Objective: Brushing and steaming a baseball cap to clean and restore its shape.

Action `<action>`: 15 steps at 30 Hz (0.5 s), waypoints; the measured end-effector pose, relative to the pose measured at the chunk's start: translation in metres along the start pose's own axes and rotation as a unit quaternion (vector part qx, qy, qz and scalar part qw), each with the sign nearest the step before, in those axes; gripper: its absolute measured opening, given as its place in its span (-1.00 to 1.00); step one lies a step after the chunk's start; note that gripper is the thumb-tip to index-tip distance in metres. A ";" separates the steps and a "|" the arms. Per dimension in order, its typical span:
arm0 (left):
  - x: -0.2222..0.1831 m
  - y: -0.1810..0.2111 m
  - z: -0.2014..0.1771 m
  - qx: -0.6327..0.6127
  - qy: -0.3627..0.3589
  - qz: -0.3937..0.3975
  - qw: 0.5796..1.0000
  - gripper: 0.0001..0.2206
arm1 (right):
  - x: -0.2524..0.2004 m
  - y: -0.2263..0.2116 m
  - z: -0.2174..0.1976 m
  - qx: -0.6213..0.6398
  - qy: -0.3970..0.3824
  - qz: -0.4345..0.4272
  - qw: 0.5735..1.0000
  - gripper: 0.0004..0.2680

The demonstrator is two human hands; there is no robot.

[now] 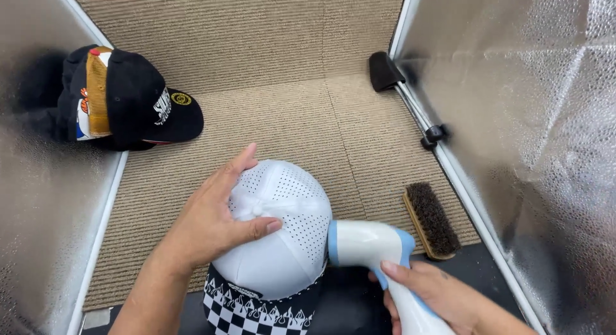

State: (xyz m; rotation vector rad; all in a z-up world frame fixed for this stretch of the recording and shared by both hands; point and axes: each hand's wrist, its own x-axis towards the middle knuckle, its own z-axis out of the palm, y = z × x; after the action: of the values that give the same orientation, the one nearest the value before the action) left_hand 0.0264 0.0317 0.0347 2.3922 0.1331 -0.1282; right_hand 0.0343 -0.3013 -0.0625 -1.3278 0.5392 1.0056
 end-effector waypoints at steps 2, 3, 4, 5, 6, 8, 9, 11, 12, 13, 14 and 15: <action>-0.002 -0.004 0.002 0.004 0.001 0.007 1.000 0.10 | 0.004 -0.011 0.000 -0.007 0.002 -0.024 1.000 -0.63; -0.003 -0.006 0.001 0.007 0.006 0.014 1.000 0.09 | 0.005 -0.019 0.000 -0.018 0.002 -0.052 0.998 -0.65; -0.003 -0.006 0.002 0.006 0.011 0.013 1.000 0.09 | 0.009 -0.033 0.003 -0.023 0.001 -0.053 0.998 -0.65; -0.004 -0.007 0.002 -0.001 0.010 0.032 0.999 0.08 | 0.012 -0.047 0.006 -0.045 -0.021 -0.077 0.996 -0.65; -0.004 -0.008 0.004 -0.007 0.004 0.052 0.999 0.07 | 0.014 -0.057 0.008 -0.063 -0.039 -0.097 0.993 -0.65; -0.004 -0.009 0.002 -0.020 0.005 0.029 0.999 0.07 | 0.016 -0.068 0.019 -0.068 -0.041 -0.086 0.993 -0.63; -0.003 -0.009 0.001 -0.031 0.007 0.006 0.999 0.08 | 0.017 -0.075 0.024 -0.073 -0.046 -0.075 0.993 -0.62; -0.003 -0.008 0.001 -0.045 0.001 0.016 0.999 0.11 | 0.007 -0.069 0.019 -0.076 -0.052 -0.082 0.992 -0.63; -0.006 -0.009 0.001 -0.058 -0.009 0.019 0.998 0.13 | 0.003 -0.065 0.018 -0.077 -0.061 -0.083 0.992 -0.64; -0.004 -0.010 0.002 -0.060 -0.006 0.015 0.998 0.13 | 0.003 -0.053 0.009 -0.082 -0.063 -0.080 0.991 -0.64; -0.003 -0.011 0.002 -0.049 -0.006 0.035 0.998 0.12 | 0.003 -0.041 -0.001 -0.086 -0.029 -0.079 0.993 -0.63; -0.001 -0.012 0.003 -0.038 -0.007 0.056 0.998 0.11 | 0.003 -0.030 -0.012 -0.091 0.005 -0.079 0.993 -0.57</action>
State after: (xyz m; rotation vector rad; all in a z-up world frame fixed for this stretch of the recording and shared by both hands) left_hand 0.0241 0.0378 0.0247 2.3169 -0.0016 -0.0852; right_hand 0.0630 -0.3095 -0.0511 -1.5126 0.3493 0.9344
